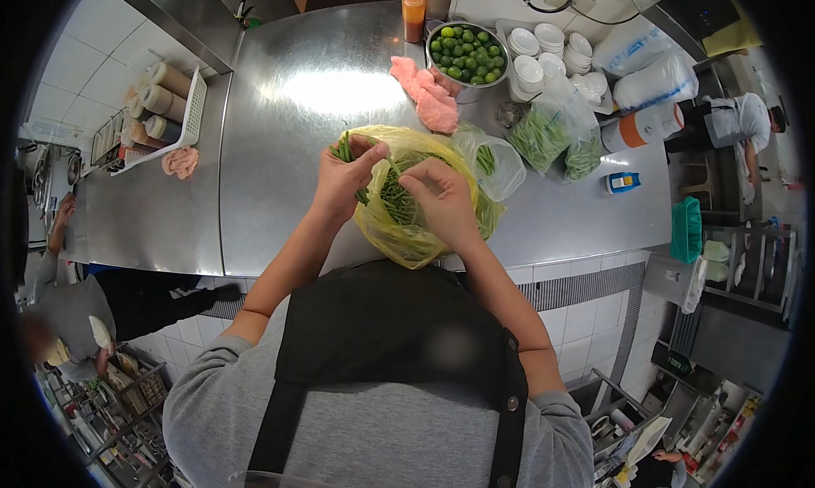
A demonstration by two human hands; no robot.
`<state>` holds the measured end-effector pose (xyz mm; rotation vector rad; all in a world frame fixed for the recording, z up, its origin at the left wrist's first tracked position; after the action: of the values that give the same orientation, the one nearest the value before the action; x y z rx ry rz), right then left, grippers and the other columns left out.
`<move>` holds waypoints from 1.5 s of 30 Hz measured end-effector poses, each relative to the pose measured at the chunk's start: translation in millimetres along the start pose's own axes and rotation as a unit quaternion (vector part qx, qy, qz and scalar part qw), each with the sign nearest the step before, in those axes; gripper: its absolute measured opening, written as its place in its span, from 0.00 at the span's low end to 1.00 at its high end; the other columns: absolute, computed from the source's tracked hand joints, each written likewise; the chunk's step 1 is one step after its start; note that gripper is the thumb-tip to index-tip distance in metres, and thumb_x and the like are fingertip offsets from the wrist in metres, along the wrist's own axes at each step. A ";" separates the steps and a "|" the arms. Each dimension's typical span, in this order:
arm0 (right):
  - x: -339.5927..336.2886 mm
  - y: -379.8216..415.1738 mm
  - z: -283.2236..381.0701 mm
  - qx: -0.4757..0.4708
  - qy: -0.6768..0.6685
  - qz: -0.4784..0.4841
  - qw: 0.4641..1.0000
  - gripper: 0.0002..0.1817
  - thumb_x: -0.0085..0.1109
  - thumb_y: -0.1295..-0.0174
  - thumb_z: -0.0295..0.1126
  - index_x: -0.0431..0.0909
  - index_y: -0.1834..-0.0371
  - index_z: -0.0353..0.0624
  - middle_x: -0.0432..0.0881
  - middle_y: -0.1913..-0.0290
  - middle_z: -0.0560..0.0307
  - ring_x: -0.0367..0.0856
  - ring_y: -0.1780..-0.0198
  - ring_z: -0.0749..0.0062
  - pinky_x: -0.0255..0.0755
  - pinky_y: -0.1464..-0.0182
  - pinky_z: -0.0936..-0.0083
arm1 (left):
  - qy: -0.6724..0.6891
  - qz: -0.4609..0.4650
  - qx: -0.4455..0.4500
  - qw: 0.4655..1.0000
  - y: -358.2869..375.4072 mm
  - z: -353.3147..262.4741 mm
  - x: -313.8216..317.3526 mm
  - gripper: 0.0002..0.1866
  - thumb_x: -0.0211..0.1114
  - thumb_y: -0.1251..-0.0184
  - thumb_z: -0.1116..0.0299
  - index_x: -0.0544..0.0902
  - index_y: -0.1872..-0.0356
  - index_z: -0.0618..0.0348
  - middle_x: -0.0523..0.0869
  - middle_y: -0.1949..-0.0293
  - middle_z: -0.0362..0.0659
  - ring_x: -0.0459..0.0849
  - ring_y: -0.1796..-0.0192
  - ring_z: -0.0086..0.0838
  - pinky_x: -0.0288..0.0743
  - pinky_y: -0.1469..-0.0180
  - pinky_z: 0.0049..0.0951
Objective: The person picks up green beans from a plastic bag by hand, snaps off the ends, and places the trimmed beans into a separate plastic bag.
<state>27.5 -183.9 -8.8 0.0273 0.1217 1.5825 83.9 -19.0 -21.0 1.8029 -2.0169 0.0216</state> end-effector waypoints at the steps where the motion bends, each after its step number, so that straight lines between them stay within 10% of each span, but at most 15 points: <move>1: 0.8 0.0 13.9 -0.061 -0.002 0.009 0.998 0.03 0.65 0.35 0.25 0.85 0.61 0.37 0.84 0.62 0.63 0.80 0.59 0.80 0.73 0.51 0.78 | 0.000 -0.001 0.000 1.000 -2.2 2.5 -3.7 0.07 0.76 0.36 0.72 0.84 0.66 0.60 0.77 0.79 0.29 0.62 0.82 0.09 0.51 0.80 0.17; 6: -8.7 -6.9 29.4 -0.109 0.010 -0.010 0.994 0.02 0.66 0.38 0.21 0.83 0.64 0.36 0.83 0.62 0.58 0.81 0.60 0.75 0.73 0.52 0.77 | 0.133 0.011 -0.061 0.989 -7.6 12.0 -7.7 0.08 0.71 0.31 0.68 0.81 0.62 0.59 0.77 0.76 0.33 0.64 0.81 0.13 0.54 0.79 0.18; 9: -15.7 -11.8 15.0 -0.133 0.246 -0.036 0.959 0.07 0.69 0.42 0.20 0.83 0.62 0.34 0.81 0.62 0.54 0.82 0.60 0.71 0.74 0.55 0.77 | 0.209 0.021 -0.101 0.972 -10.8 22.9 -13.0 0.09 0.67 0.27 0.65 0.79 0.65 0.57 0.73 0.73 0.33 0.65 0.77 0.14 0.56 0.78 0.18; 14: 3.3 -9.8 -20.7 0.004 0.461 0.036 0.887 0.09 0.68 0.42 0.29 0.83 0.64 0.33 0.81 0.59 0.42 0.84 0.55 0.44 0.77 0.49 0.56 | 0.209 0.031 -0.103 0.972 -10.1 27.8 -9.4 0.14 0.64 0.25 0.62 0.75 0.71 0.54 0.71 0.76 0.32 0.64 0.77 0.15 0.56 0.77 0.18; 18: 9.0 -10.4 -27.8 -0.009 0.487 -0.004 0.873 0.09 0.68 0.42 0.30 0.83 0.65 0.34 0.82 0.58 0.41 0.84 0.55 0.45 0.77 0.50 0.56 | 0.135 0.035 -0.126 0.982 -0.5 22.8 -1.7 0.15 0.65 0.25 0.63 0.75 0.74 0.53 0.70 0.79 0.32 0.63 0.80 0.14 0.53 0.80 0.18; 26: -9.8 -19.5 -13.1 -0.018 0.099 -0.034 0.994 0.06 0.69 0.37 0.26 0.80 0.68 0.39 0.82 0.70 0.67 0.77 0.68 0.88 0.71 0.64 0.85 | -0.091 0.093 -0.108 0.986 6.2 25.3 3.5 0.09 0.74 0.35 0.65 0.89 0.63 0.61 0.83 0.76 0.33 0.69 0.79 0.12 0.60 0.78 0.18; 33: -11.4 -15.6 -13.8 0.002 0.007 -0.043 0.999 0.02 0.68 0.36 0.24 0.83 0.64 0.38 0.83 0.70 0.66 0.79 0.67 0.86 0.72 0.62 0.85 | -0.205 0.128 -0.006 0.970 3.0 19.2 11.7 0.10 0.80 0.46 0.76 0.90 0.63 0.65 0.89 0.69 0.38 0.84 0.65 0.17 0.79 0.61 0.24; 41: -11.9 -8.4 -34.0 0.191 -0.354 -0.038 0.915 0.01 0.68 0.38 0.23 0.85 0.65 0.37 0.82 0.71 0.64 0.75 0.71 0.81 0.70 0.64 0.81 | -0.285 0.109 0.121 0.945 0.6 22.7 6.9 0.07 0.77 0.40 0.75 0.90 0.62 0.63 0.88 0.70 0.35 0.81 0.68 0.16 0.76 0.64 0.22; 45: -15.2 -7.8 -34.8 0.145 -0.222 -0.046 0.963 0.02 0.67 0.37 0.24 0.85 0.65 0.38 0.82 0.70 0.64 0.76 0.70 0.81 0.71 0.64 0.80 | -0.126 0.039 0.056 0.990 -1.5 9.8 1.6 0.08 0.75 0.36 0.73 0.89 0.58 0.62 0.84 0.72 0.31 0.74 0.73 0.12 0.67 0.72 0.18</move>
<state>32.2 -201.0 -43.2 0.5944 0.0012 1.4199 82.3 -23.6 -29.8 1.8747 -2.3030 -0.0744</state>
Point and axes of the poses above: each hand's wrist, its own y-axis away from the middle knuckle, its own x-axis out of the palm, z = x × y, the point moved 7 cm from there along -y, towards the middle knuckle
